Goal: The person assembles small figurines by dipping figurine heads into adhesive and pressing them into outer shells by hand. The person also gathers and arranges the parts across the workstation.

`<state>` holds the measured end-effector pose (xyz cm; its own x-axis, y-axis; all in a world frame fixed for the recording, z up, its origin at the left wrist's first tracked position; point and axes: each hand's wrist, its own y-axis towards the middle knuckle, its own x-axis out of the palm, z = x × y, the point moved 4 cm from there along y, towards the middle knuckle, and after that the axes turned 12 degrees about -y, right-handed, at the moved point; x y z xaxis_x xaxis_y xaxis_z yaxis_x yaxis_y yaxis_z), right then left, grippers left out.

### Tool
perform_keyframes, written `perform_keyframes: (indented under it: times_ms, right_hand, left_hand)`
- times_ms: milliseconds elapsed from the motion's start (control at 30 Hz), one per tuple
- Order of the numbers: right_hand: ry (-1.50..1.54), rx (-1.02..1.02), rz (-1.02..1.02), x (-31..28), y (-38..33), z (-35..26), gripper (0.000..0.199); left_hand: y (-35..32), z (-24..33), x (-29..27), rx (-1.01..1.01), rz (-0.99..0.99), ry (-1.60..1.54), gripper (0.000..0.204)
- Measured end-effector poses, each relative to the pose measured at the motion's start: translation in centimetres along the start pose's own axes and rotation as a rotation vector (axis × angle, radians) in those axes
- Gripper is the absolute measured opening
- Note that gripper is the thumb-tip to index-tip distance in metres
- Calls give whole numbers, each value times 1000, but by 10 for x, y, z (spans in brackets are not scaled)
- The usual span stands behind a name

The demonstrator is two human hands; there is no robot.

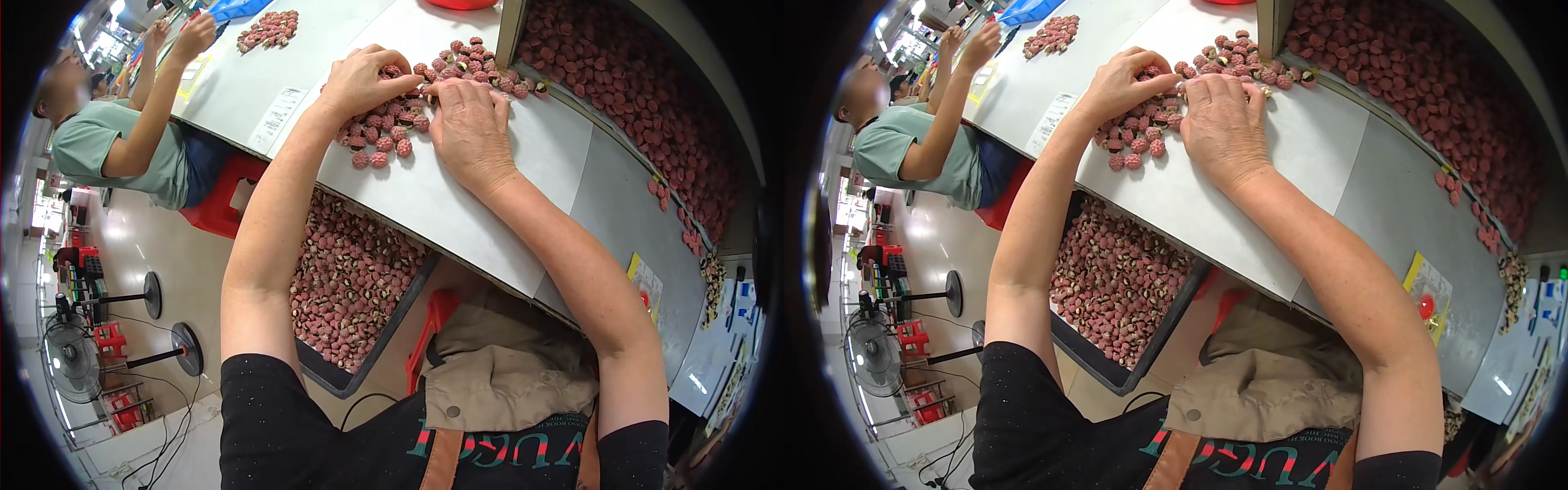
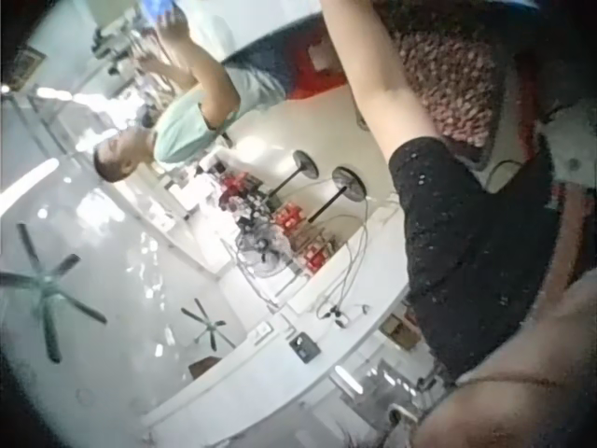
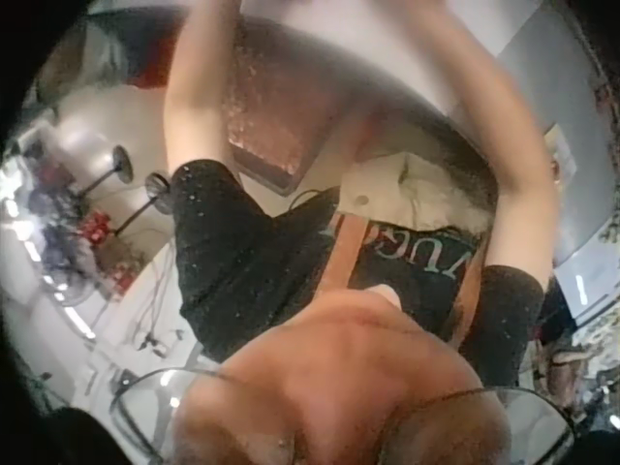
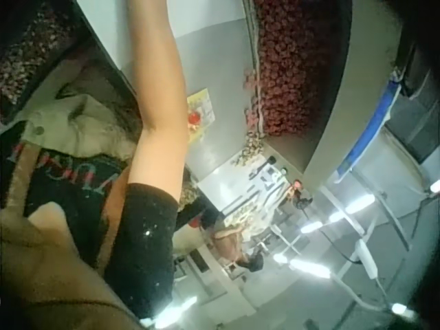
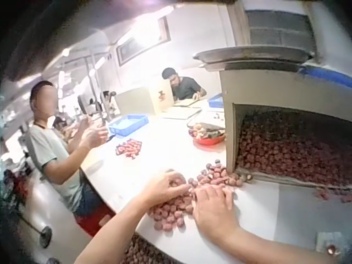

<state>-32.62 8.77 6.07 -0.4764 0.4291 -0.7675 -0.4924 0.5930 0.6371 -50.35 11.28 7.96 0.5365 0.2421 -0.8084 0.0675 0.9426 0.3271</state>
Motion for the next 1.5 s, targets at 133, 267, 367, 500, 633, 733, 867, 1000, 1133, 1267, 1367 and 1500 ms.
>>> perform_keyframes:
  times_ms: [133,267,367,500,633,733,867,1000,1133,1267,1367,1500]
  right_hand:
    - [-17,-19,5,-5,-3,-1,26]
    - [-23,-57,86,-15,-5,-7,22]
    - [-150,-184,124,-21,-8,-16,20]
    - [-234,-313,14,-25,-12,-34,19]
    - [-241,-357,-5,-33,-27,-51,18]
    - [-196,-368,-16,-43,-40,-68,19]
    - [-75,-402,-81,-53,-51,-92,20]
    - [44,-417,-152,-56,-65,-104,22]
    - [129,-472,-199,-57,-73,-107,22]
    - [181,-467,-214,-55,-72,-107,21]
    - [208,-476,-178,-51,-68,-112,19]
    - [346,-421,-135,-44,-76,-119,16]
  left_hand:
    - [-9,14,0,37,3,-7,36]
    - [-21,20,2,89,7,-48,30]
    - [-35,24,0,97,-3,-66,28]
    - [-67,28,-10,63,11,-143,27]
    - [-102,37,-16,57,20,-138,26]
    - [-132,44,-22,44,30,-148,25]
    - [-165,58,-42,-5,-6,-195,21]
    - [-182,64,-57,-142,-76,-346,14]
    - [-160,31,-75,-152,291,-392,23]
    - [-117,-25,-51,-115,406,-154,45]
    - [-76,-31,-38,68,408,-138,49]
    - [-44,-44,-15,50,107,-203,31]
